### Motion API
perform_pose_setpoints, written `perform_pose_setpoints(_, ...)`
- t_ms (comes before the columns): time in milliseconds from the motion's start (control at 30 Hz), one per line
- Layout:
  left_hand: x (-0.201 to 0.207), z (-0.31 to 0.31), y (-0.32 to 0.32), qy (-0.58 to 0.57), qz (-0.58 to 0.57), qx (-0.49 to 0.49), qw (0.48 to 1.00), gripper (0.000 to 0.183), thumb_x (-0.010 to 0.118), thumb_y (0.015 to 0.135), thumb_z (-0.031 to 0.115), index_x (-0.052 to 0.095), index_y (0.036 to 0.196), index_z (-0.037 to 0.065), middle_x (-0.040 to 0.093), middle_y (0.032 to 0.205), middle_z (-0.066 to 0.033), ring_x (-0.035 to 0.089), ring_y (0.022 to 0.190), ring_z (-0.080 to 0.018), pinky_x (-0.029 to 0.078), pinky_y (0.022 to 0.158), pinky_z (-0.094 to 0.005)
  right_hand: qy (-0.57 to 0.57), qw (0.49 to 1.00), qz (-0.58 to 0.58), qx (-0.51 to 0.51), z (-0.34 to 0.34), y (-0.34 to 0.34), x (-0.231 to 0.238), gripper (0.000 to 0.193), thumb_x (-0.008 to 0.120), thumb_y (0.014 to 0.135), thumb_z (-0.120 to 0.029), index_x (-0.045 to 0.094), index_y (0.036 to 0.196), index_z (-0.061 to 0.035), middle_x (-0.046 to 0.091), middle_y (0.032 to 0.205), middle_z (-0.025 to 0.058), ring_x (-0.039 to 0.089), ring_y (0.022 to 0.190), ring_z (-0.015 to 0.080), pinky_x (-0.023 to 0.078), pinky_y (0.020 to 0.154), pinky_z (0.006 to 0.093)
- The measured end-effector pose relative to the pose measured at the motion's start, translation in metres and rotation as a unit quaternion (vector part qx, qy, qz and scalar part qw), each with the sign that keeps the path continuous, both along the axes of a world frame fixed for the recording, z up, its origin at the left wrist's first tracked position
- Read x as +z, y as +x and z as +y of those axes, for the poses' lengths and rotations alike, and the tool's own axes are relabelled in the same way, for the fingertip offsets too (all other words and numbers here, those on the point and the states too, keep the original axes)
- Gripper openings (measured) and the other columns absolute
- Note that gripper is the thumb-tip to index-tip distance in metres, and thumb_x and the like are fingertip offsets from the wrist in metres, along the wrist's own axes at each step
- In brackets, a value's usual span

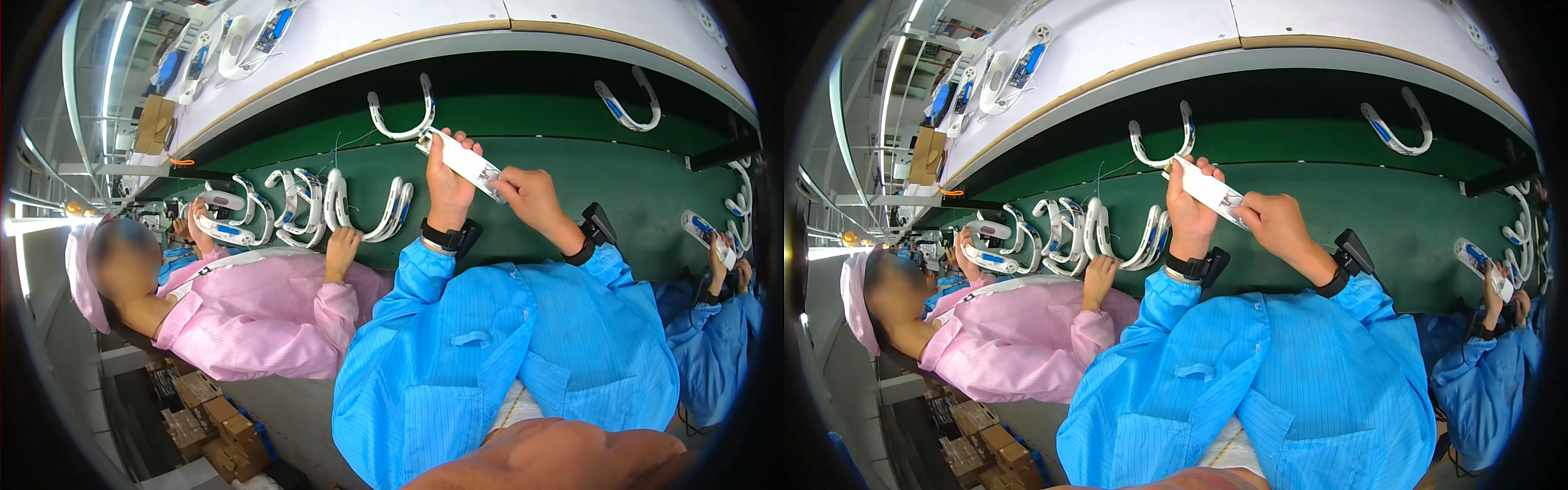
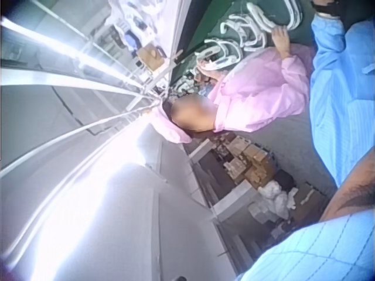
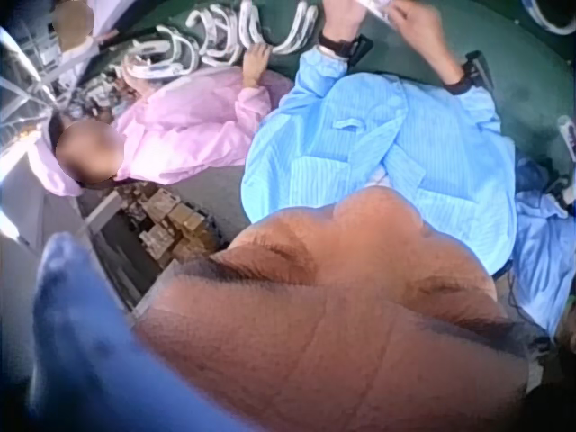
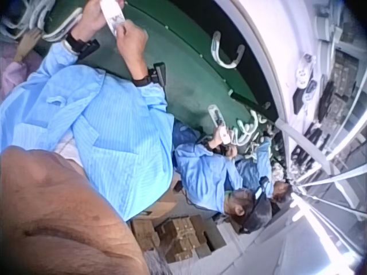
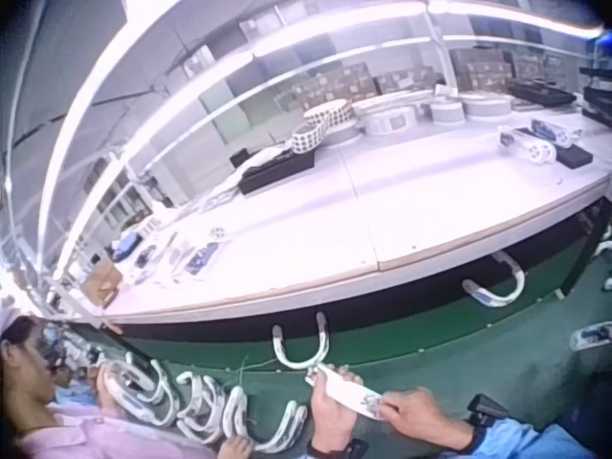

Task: Assembling the components of a white plastic electronic device, likely a neck massager.

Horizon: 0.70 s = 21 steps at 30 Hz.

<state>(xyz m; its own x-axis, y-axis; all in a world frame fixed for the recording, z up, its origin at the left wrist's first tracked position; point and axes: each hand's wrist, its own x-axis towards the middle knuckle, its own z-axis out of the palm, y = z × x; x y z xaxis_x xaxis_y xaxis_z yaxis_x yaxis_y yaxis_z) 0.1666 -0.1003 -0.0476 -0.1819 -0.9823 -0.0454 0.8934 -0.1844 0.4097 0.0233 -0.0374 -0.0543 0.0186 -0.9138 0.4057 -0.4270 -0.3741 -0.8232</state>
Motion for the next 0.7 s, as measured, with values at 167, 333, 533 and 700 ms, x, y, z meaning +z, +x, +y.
perform_pose_setpoints(167, -0.005, -0.015, 0.017, 0.009, -0.003, 0.006, 1.000, 0.024, 0.048, 0.097, 0.033, 0.045, 0.102, 0.009, 0.049, 0.088, -0.0049, 0.048, 0.080, -0.0159, 0.045, 0.079, -0.0338, 0.084, 0.996, 0.025, -0.004, -0.012, -0.006, 0.010, 0.013, 0.063, 0.080, -0.014, 0.059, 0.071, -0.0051, 0.051, 0.050, 0.0106, 0.051, 0.043, 0.0251, 0.037, 0.044, 0.0365)
perform_pose_setpoints(333, -0.013, -0.027, 0.022, 0.013, 0.016, -0.005, 1.000, 0.024, 0.048, 0.097, 0.032, 0.046, 0.101, 0.008, 0.048, 0.089, -0.0050, 0.048, 0.079, -0.0160, 0.045, 0.078, -0.0342, 0.084, 0.996, 0.019, 0.000, -0.024, 0.005, 0.008, 0.009, 0.063, 0.080, -0.013, 0.060, 0.075, -0.0060, 0.052, 0.050, 0.0099, 0.051, 0.043, 0.0243, 0.038, 0.044, 0.0359)
perform_pose_setpoints(533, -0.011, -0.034, 0.027, 0.017, 0.020, 0.010, 1.000, 0.024, 0.048, 0.097, 0.031, 0.046, 0.102, 0.008, 0.048, 0.089, -0.0052, 0.047, 0.078, -0.0162, 0.045, 0.077, -0.0341, 0.055, 0.998, -0.003, -0.026, -0.032, 0.019, -0.001, 0.009, 0.064, 0.079, -0.011, 0.060, 0.074, -0.0045, 0.056, 0.053, 0.0097, 0.052, 0.043, 0.0224, 0.039, 0.044, 0.0334)
perform_pose_setpoints(700, -0.010, -0.034, 0.032, 0.013, 0.010, 0.012, 1.000, 0.023, 0.047, 0.097, 0.031, 0.046, 0.102, 0.009, 0.048, 0.089, -0.0048, 0.047, 0.078, -0.0161, 0.045, 0.077, -0.0345, 0.172, 0.980, -0.095, -0.014, -0.035, 0.024, -0.009, 0.012, 0.066, 0.079, -0.011, 0.059, 0.073, -0.0032, 0.057, 0.053, 0.0057, 0.049, 0.043, 0.0116, 0.037, 0.044, 0.0281)
